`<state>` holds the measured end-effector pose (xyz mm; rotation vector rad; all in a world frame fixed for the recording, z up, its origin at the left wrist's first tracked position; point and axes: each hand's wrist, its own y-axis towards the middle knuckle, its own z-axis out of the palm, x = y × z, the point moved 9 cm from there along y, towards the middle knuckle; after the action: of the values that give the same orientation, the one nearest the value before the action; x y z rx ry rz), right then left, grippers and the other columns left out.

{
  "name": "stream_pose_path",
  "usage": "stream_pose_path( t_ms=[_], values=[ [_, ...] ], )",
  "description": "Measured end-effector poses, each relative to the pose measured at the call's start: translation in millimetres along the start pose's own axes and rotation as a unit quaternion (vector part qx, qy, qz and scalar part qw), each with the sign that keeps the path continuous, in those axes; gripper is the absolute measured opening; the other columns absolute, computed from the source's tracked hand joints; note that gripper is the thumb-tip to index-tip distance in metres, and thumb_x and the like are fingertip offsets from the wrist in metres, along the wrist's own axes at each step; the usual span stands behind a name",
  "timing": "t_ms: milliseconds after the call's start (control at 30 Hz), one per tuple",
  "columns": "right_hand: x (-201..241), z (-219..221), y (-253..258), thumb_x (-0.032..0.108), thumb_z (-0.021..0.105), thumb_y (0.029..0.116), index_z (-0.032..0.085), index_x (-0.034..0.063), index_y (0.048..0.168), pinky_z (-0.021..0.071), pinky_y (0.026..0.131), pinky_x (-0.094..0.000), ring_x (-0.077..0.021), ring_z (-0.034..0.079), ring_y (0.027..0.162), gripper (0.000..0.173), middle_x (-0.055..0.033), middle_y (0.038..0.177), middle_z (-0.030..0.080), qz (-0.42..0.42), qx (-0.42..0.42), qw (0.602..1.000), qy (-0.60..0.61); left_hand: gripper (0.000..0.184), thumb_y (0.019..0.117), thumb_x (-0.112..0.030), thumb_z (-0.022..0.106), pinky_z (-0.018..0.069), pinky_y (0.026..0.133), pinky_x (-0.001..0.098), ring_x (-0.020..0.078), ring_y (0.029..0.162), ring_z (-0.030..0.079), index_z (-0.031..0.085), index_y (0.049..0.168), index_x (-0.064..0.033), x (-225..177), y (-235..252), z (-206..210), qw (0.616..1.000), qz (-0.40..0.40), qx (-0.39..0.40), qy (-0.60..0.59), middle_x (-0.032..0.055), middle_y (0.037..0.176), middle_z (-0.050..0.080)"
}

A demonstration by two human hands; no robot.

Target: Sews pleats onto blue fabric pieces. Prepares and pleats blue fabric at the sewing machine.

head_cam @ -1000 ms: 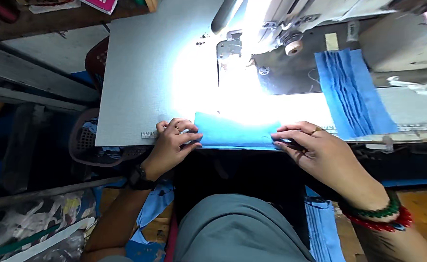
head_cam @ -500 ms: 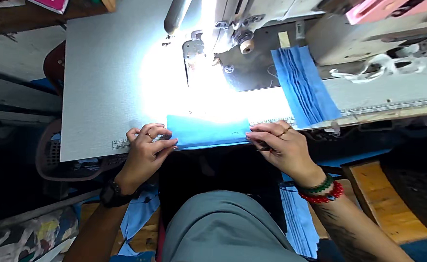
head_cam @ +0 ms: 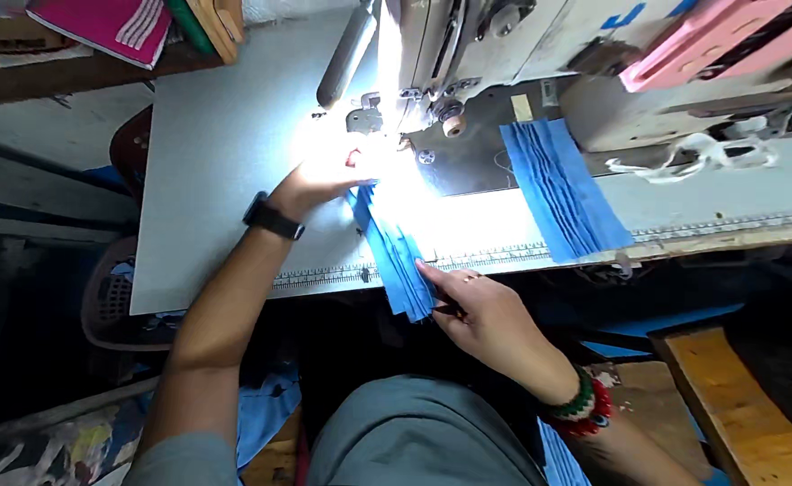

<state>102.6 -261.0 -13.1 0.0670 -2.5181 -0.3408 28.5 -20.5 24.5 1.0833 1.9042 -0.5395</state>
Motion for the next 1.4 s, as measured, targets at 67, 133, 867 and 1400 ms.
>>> stream_pose_path(
  t_ms=[67,133,867,1400],
  values=[
    [-1,4,9,0.017,0.061,0.0834,0.069,0.0110,0.135,0.0570,0.064,-0.0484,-0.0301,0.072,0.079,0.052,-0.0104,0.091,0.075,-0.006,0.016,0.998,-0.056,0.023,0.0885,-0.010,0.074,0.0469,0.073,0.0252,0.0066,0.076,0.055,0.066,0.107,0.0005,7,25,14,0.995,0.003,0.059,0.084,0.0030,0.087,0.061],
    [2,0,18,0.021,0.061,0.0859,0.074,0.0134,0.125,0.0560,0.061,-0.0464,-0.0294,0.071,0.076,0.042,-0.0093,0.089,0.074,-0.029,0.016,0.995,-0.089,0.021,0.0883,-0.011,0.075,0.0454,0.073,0.0311,0.0107,0.075,0.053,0.065,0.102,-0.0001,9,35,20,0.987,-0.019,0.093,0.129,0.0040,0.083,0.059],
    [-7,0,50,0.011,0.066,0.0800,0.072,0.0138,0.100,0.0562,0.067,-0.0479,-0.0302,0.071,0.094,0.021,-0.0055,0.122,0.073,-0.093,0.082,0.989,-0.077,0.041,0.1016,-0.037,0.057,0.0525,0.100,0.0439,0.0248,0.127,0.060,0.069,0.134,-0.0144,-5,-54,56,0.947,0.108,-0.043,0.301,0.0112,0.144,0.060],
    [-6,3,51,0.013,0.065,0.0830,0.073,0.0121,0.101,0.0576,0.071,-0.0478,-0.0306,0.071,0.099,0.020,-0.0064,0.125,0.072,-0.046,0.046,0.994,-0.090,0.055,0.0961,-0.056,0.052,0.0116,0.114,0.0756,0.0385,0.151,0.031,0.061,0.144,-0.0302,1,-25,54,0.916,0.120,-0.023,0.383,0.0025,0.156,0.050]
  ],
)
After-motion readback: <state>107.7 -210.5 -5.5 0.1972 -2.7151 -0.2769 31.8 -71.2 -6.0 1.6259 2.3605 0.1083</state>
